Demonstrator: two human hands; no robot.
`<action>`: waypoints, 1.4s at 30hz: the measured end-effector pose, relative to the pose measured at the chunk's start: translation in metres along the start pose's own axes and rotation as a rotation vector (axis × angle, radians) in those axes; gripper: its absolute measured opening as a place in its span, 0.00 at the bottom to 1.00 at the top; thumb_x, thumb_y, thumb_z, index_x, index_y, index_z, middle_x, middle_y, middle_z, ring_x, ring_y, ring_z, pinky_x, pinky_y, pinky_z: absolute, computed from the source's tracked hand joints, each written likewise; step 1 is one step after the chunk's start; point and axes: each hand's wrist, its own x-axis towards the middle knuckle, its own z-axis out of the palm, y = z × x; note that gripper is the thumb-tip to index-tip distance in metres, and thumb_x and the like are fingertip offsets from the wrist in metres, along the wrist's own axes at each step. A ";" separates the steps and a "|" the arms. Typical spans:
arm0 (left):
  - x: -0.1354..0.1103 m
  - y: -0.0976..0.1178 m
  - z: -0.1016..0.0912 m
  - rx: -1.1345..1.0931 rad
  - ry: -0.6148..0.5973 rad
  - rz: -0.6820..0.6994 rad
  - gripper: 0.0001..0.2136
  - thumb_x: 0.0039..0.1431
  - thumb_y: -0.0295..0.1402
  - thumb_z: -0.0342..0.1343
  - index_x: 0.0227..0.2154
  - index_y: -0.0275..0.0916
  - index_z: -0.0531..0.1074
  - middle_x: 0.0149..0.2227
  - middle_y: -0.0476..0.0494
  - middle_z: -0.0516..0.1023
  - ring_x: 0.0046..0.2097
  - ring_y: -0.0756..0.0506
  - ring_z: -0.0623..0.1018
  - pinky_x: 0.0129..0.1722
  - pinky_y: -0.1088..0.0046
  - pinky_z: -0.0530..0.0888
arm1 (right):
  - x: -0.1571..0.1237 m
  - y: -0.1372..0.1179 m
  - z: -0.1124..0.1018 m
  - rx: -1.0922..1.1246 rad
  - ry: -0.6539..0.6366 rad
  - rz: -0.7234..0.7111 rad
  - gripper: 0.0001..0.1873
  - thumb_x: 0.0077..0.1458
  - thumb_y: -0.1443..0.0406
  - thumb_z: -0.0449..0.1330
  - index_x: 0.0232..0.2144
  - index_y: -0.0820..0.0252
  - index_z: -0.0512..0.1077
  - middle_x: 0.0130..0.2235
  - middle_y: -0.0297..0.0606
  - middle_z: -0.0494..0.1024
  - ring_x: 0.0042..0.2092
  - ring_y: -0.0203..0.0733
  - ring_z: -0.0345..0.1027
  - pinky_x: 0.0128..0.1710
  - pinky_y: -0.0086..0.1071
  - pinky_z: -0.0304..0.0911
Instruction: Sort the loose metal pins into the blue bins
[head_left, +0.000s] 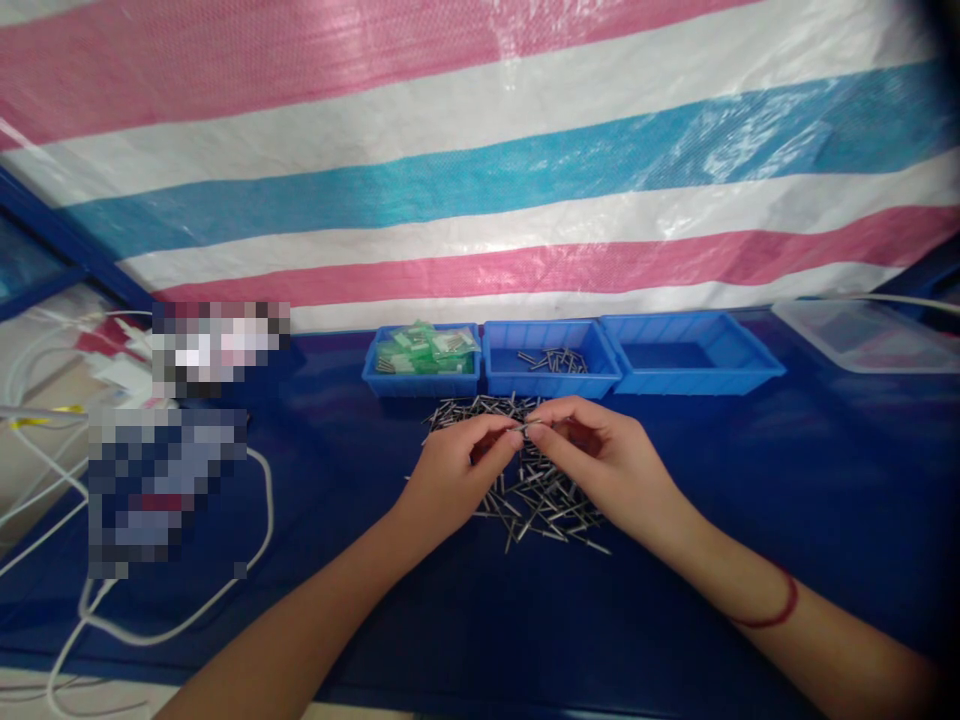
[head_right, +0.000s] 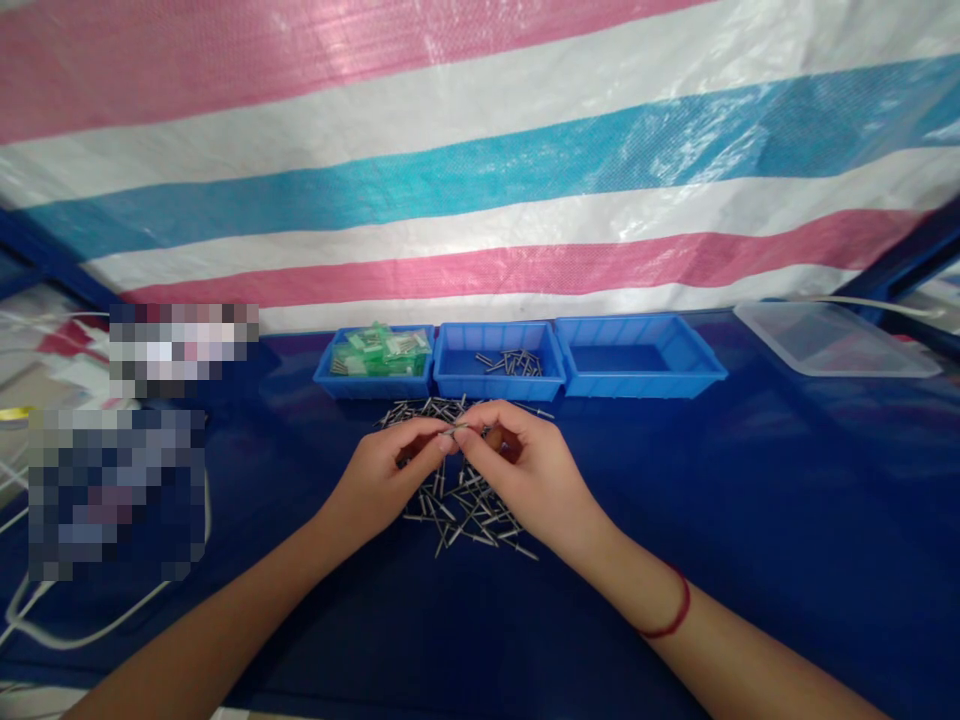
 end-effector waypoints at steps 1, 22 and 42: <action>0.000 0.001 -0.001 0.032 -0.018 0.003 0.11 0.62 0.38 0.51 0.36 0.39 0.75 0.30 0.49 0.78 0.30 0.50 0.74 0.29 0.77 0.68 | 0.000 0.000 0.000 -0.002 0.000 -0.005 0.08 0.53 0.60 0.61 0.32 0.59 0.73 0.30 0.36 0.75 0.28 0.35 0.64 0.27 0.30 0.61; 0.000 0.001 -0.008 0.106 0.078 0.112 0.08 0.61 0.36 0.52 0.36 0.39 0.73 0.32 0.48 0.77 0.32 0.50 0.74 0.33 0.76 0.69 | 0.002 -0.002 -0.005 -0.224 -0.044 -0.221 0.10 0.58 0.62 0.57 0.39 0.56 0.76 0.38 0.41 0.77 0.38 0.42 0.71 0.32 0.34 0.66; 0.004 -0.008 -0.014 0.216 0.190 0.057 0.11 0.64 0.32 0.46 0.45 0.39 0.70 0.35 0.46 0.78 0.34 0.49 0.75 0.36 0.74 0.70 | 0.029 0.009 -0.031 0.110 0.305 0.184 0.21 0.50 0.49 0.60 0.24 0.62 0.73 0.22 0.34 0.67 0.19 0.28 0.50 0.14 0.26 0.46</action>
